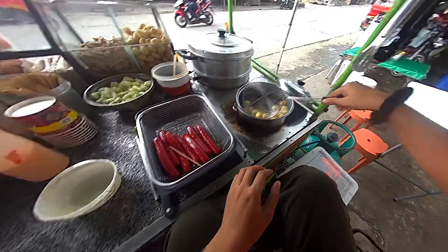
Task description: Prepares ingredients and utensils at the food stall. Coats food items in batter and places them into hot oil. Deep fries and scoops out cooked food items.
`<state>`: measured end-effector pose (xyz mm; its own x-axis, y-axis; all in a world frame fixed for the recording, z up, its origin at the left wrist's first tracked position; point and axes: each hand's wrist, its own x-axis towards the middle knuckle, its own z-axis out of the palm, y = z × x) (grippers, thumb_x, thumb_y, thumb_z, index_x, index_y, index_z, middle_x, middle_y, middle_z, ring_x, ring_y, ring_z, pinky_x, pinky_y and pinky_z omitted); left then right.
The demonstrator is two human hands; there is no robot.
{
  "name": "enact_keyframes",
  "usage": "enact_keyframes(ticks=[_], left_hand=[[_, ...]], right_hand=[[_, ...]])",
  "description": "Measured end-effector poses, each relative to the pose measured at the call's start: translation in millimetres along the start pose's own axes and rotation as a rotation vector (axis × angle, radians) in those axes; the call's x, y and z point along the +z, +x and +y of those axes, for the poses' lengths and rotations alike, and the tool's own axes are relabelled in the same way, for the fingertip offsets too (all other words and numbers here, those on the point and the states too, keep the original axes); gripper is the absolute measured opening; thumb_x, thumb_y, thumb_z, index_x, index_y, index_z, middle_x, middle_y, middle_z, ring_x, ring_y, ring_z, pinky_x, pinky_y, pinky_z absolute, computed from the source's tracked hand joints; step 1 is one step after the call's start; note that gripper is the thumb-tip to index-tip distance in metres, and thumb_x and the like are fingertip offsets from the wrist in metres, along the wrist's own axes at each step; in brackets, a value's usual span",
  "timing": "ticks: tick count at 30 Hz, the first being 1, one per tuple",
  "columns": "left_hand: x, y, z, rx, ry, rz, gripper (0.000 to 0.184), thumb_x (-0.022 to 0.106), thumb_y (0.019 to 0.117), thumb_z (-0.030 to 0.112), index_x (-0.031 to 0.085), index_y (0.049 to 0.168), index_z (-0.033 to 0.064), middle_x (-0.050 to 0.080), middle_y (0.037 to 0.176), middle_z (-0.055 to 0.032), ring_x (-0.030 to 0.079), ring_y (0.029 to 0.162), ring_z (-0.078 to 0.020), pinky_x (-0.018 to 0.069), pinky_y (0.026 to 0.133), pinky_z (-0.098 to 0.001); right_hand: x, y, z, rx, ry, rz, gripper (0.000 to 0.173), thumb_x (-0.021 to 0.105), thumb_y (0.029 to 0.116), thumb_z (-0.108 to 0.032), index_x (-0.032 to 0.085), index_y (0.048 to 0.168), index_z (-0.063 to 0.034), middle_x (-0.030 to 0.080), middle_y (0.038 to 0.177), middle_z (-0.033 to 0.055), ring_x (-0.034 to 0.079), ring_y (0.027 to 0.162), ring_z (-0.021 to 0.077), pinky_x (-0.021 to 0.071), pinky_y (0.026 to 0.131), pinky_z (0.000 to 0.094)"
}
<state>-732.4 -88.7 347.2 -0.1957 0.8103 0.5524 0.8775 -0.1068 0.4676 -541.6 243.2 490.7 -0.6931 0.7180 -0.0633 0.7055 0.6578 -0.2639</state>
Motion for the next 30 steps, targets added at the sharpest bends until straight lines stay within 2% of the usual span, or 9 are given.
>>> enact_keyframes(ticks=[3, 5, 11, 14, 19, 22, 25, 27, 30], left_hand=[[-4.7, 1.0, 1.1, 0.0, 0.005, -0.019, 0.033, 0.058, 0.0982, 0.038, 0.076, 0.11, 0.0131, 0.073, 0.111, -0.0074, 0.068, 0.106, -0.0246, 0.0555, 0.088, -0.0403], [-9.5, 1.8, 3.0, -0.003, -0.007, -0.069, 0.034, 0.059, 0.0982, 0.035, 0.076, 0.111, 0.009, 0.072, 0.113, -0.0117, 0.068, 0.107, -0.0289, 0.0551, 0.089, -0.0442], [-14.2, 5.5, 5.3, -0.033, -0.01, -0.163, 0.032, 0.063, 0.0986, 0.028, 0.075, 0.113, 0.0022, 0.071, 0.114, -0.0198, 0.066, 0.107, -0.0367, 0.0538, 0.09, -0.0478], [-14.3, 5.7, 5.5, -0.045, -0.006, -0.184, 0.032, 0.063, 0.0991, 0.029, 0.074, 0.113, 0.0021, 0.07, 0.115, -0.0201, 0.066, 0.108, -0.0354, 0.0537, 0.091, -0.046], [-13.9, 5.5, 6.6, -0.045, -0.012, -0.209, 0.033, 0.063, 0.0996, 0.029, 0.074, 0.114, 0.0017, 0.07, 0.115, -0.0215, 0.066, 0.108, -0.0359, 0.0533, 0.092, -0.0456], [-12.7, 4.4, 5.1, -0.044, -0.009, -0.212, 0.033, 0.063, 0.0998, 0.029, 0.074, 0.114, 0.0016, 0.07, 0.116, -0.0211, 0.066, 0.108, -0.036, 0.0534, 0.091, -0.0457], [-11.6, 4.0, 3.7, -0.042, 0.003, -0.205, 0.033, 0.062, 0.0995, 0.029, 0.074, 0.114, 0.0011, 0.07, 0.116, -0.021, 0.066, 0.108, -0.036, 0.0533, 0.091, -0.0468], [-11.2, 3.8, 3.0, -0.044, 0.009, -0.201, 0.034, 0.062, 0.0997, 0.03, 0.074, 0.114, 0.0016, 0.07, 0.116, -0.0203, 0.066, 0.108, -0.0358, 0.0535, 0.091, -0.0469], [-11.3, 3.3, 4.3, -0.05, 0.012, -0.201, 0.034, 0.062, 0.0994, 0.03, 0.074, 0.113, 0.0018, 0.07, 0.116, -0.0203, 0.066, 0.107, -0.0364, 0.0536, 0.09, -0.0469]], right_hand=[[15.2, 17.9, 3.4, -0.02, 0.045, -0.146, 0.041, 0.056, 0.1063, -0.032, 0.074, 0.1, 0.0038, 0.068, 0.077, 0.0183, 0.065, 0.07, 0.0319, 0.0534, 0.075, 0.0552], [30.1, 30.3, 7.0, -0.034, 0.037, -0.163, 0.042, 0.058, 0.1051, -0.033, 0.074, 0.098, 0.0044, 0.068, 0.077, 0.0197, 0.066, 0.071, 0.0336, 0.053, 0.076, 0.0567], [47.3, 52.4, -11.2, 0.06, -0.138, -0.172, 0.045, 0.053, 0.1065, -0.039, 0.073, 0.108, 0.001, 0.069, 0.108, 0.0251, 0.065, 0.108, 0.0423, 0.0477, 0.091, 0.0645], [38.0, 45.7, -25.8, 0.123, -0.194, -0.037, 0.043, 0.052, 0.1065, -0.039, 0.072, 0.116, -0.0028, 0.069, 0.116, 0.0239, 0.064, 0.114, 0.0424, 0.0487, 0.093, 0.0649], [57.1, 44.2, -29.6, 0.029, -0.288, 0.282, 0.037, 0.048, 0.1083, -0.03, 0.07, 0.116, -0.0008, 0.071, 0.106, 0.0234, 0.069, 0.099, 0.042, 0.0534, 0.083, 0.0592], [84.7, 57.7, -21.3, -0.021, -0.355, 0.394, 0.034, 0.049, 0.1081, -0.021, 0.067, 0.119, 0.0059, 0.069, 0.108, 0.0265, 0.068, 0.101, 0.0435, 0.0527, 0.085, 0.0553], [109.2, 62.4, -13.3, -0.006, -0.371, 0.359, 0.029, 0.05, 0.1055, -0.01, 0.065, 0.12, 0.0098, 0.069, 0.111, 0.0289, 0.067, 0.104, 0.0461, 0.0522, 0.087, 0.0561], [120.3, 58.5, -10.5, -0.018, -0.409, 0.324, 0.026, 0.049, 0.1031, -0.004, 0.066, 0.116, 0.0114, 0.069, 0.107, 0.0291, 0.069, 0.099, 0.0451, 0.0537, 0.085, 0.0559], [113.7, 40.1, -14.9, -0.02, -0.422, 0.184, 0.027, 0.048, 0.1056, -0.007, 0.066, 0.116, 0.0102, 0.069, 0.108, 0.0283, 0.069, 0.098, 0.044, 0.0535, 0.083, 0.0559]])
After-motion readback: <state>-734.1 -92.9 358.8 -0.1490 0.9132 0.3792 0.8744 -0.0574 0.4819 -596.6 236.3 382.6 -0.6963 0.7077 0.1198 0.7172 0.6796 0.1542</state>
